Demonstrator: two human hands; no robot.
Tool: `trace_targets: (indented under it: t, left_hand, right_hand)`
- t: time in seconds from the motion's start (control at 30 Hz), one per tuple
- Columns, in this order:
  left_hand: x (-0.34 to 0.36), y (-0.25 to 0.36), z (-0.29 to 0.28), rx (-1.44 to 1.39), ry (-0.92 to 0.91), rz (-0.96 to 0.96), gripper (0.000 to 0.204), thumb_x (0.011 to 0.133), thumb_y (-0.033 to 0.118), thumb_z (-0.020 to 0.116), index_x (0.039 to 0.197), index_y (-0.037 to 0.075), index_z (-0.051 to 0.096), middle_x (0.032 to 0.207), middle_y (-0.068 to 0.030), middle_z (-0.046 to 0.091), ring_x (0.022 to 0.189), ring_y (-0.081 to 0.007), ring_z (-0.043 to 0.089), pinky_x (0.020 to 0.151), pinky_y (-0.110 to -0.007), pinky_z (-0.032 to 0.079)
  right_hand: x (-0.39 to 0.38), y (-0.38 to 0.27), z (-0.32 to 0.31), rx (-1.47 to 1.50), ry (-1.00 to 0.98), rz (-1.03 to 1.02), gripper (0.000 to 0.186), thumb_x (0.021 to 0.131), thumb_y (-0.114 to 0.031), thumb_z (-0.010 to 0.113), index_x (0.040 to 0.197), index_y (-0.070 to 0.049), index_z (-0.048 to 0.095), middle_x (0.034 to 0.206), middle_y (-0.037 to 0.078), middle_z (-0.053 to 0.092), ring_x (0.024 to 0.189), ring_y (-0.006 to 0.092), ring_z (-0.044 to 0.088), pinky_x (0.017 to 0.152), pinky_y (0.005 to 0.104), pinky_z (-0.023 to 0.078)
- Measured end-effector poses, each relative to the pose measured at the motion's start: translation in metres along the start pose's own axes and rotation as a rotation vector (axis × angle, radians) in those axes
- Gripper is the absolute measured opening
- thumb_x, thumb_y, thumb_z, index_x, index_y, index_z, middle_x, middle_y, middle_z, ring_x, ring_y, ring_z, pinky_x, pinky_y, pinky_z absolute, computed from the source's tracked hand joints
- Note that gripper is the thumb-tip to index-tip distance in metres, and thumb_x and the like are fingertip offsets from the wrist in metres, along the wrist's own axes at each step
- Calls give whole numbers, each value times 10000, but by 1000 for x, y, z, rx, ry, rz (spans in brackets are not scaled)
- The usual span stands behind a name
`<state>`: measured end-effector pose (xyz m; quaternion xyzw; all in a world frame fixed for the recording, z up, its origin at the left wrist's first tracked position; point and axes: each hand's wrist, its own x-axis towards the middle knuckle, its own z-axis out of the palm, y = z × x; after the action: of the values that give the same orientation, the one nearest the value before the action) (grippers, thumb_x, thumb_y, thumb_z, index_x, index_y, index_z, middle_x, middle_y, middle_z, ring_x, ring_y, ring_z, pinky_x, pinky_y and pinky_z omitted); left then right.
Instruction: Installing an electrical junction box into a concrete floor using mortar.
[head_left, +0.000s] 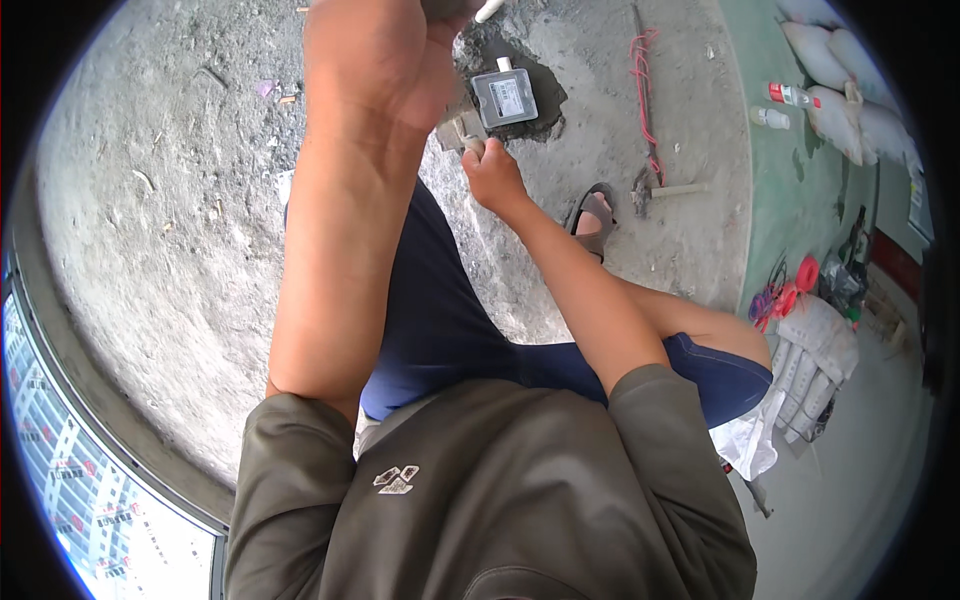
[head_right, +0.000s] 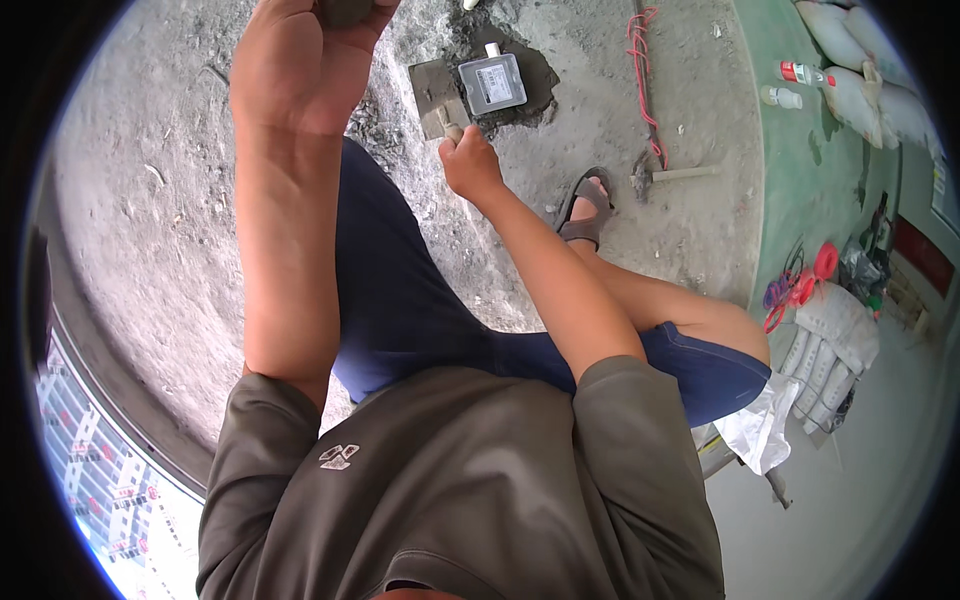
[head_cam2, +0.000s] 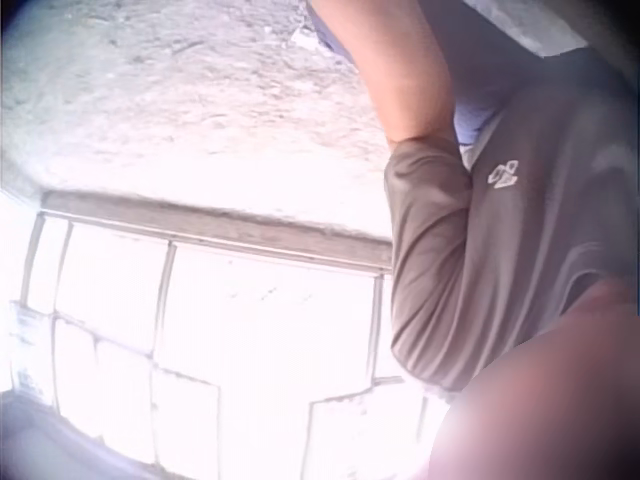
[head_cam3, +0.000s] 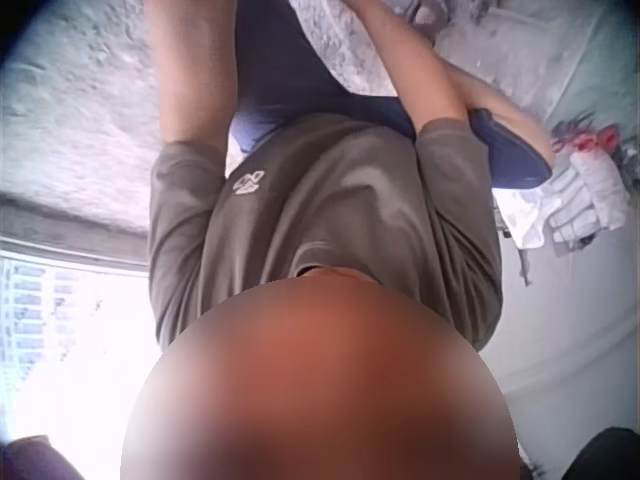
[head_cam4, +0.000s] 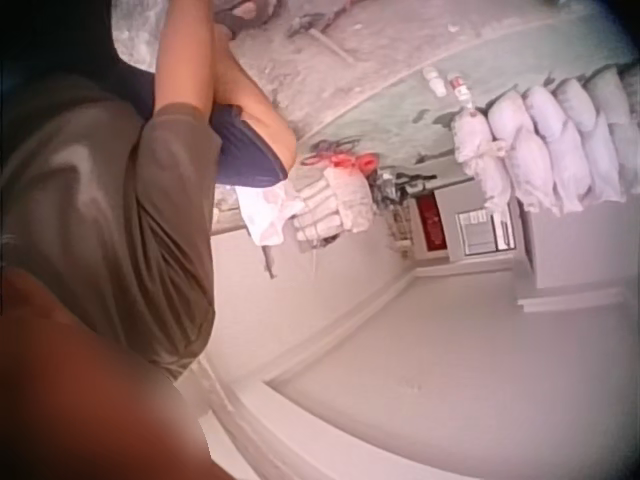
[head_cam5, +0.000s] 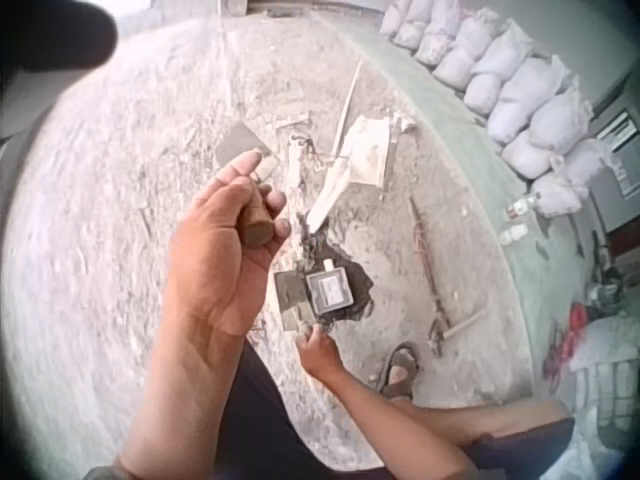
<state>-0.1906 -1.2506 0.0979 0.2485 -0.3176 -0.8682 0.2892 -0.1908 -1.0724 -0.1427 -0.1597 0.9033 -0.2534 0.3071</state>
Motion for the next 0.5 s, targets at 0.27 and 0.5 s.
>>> trace_targets:
  t: [0.27,0.5]
  left_hand:
    - [-10,8,-9,-27,-11,141,430,982,63,405,1391,-59,350,783,-26,474,824,-147,505,713,-268,467]
    - [-16,7,-4,-22,-20,137,480,981,51,386,1434,-81,295,786,-31,466,818,-144,491,710,-264,460]
  right_hand:
    - [17,48,14,153,-107,124,453,891,-342,518,1041,84,537,999,293,614,940,404,600,818,455,477]
    - [7,63,14,160,-44,46,252,891,-248,528,881,3,504,659,65,557,485,144,532,403,305,429]
